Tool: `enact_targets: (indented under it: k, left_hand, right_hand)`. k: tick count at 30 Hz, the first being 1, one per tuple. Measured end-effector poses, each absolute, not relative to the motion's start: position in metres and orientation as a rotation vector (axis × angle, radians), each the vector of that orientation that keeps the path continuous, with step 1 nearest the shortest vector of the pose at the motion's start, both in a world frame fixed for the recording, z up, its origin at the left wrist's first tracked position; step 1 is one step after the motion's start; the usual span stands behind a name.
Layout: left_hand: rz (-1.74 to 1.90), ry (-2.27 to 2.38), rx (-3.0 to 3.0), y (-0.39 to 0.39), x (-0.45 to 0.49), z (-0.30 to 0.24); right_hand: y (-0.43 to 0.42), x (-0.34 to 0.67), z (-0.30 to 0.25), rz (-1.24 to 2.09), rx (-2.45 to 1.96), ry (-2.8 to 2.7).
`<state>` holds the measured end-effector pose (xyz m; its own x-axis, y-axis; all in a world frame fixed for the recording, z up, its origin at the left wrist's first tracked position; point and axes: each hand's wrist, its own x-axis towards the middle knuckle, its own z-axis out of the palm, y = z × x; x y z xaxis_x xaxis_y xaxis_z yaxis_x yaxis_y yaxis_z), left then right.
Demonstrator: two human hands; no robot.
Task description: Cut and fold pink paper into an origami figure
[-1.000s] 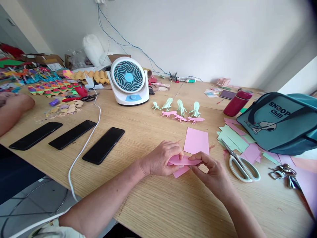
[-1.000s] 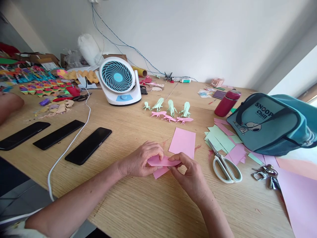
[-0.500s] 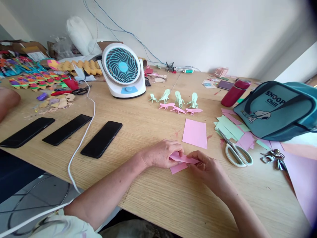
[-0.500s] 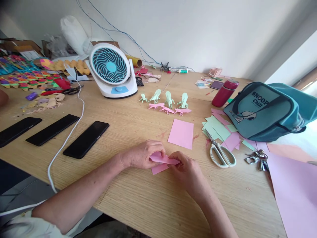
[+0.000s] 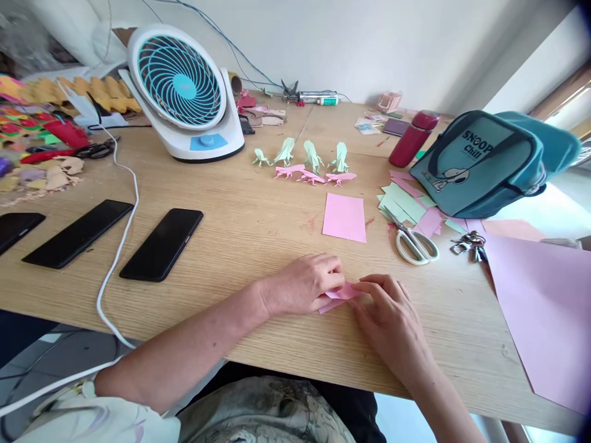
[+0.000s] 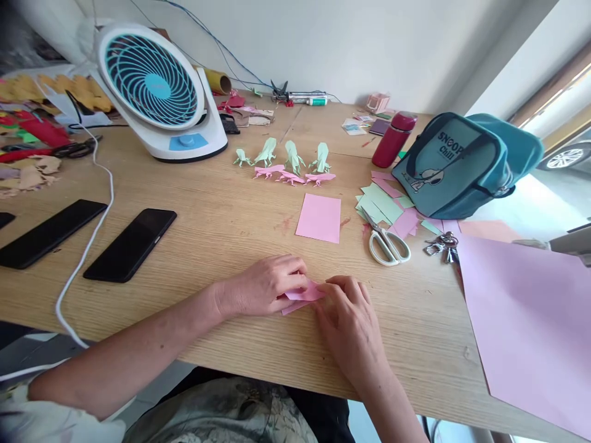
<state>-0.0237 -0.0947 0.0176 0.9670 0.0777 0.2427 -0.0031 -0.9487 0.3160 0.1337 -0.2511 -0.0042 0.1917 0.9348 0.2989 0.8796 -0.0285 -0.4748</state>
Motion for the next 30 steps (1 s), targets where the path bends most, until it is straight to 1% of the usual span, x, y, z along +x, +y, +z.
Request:
enact_targets:
  k: [5,7,14,22,26,30]
  left_hand:
    - [0.404,0.085,2.981,-0.102,-0.026,0.020]
    - [0.428,0.092,3.008,-0.105,-0.028,0.020]
    - [0.453,0.170,2.971,-0.107,-0.036,0.017]
    - [0.483,0.296,3.061,-0.114,-0.037,0.012]
    - [0.533,0.242,3.072,-0.114,-0.034,0.010]
    - [0.531,0.291,2.921,-0.112,-0.034,0.008]
  right_hand:
    - [-0.249,0.143,0.003,0.008,-1.815,-1.834]
    - [-0.248,0.144,0.006,0.008,-1.803,-1.889]
    - [-0.238,0.139,0.005,0.194,-1.706,-2.018]
    - [-0.231,0.147,0.004,0.367,-1.659,-2.024]
    - [-0.228,0.150,0.002,0.400,-1.645,-2.023]
    - [-0.224,0.154,0.000,0.387,-1.596,-2.048]
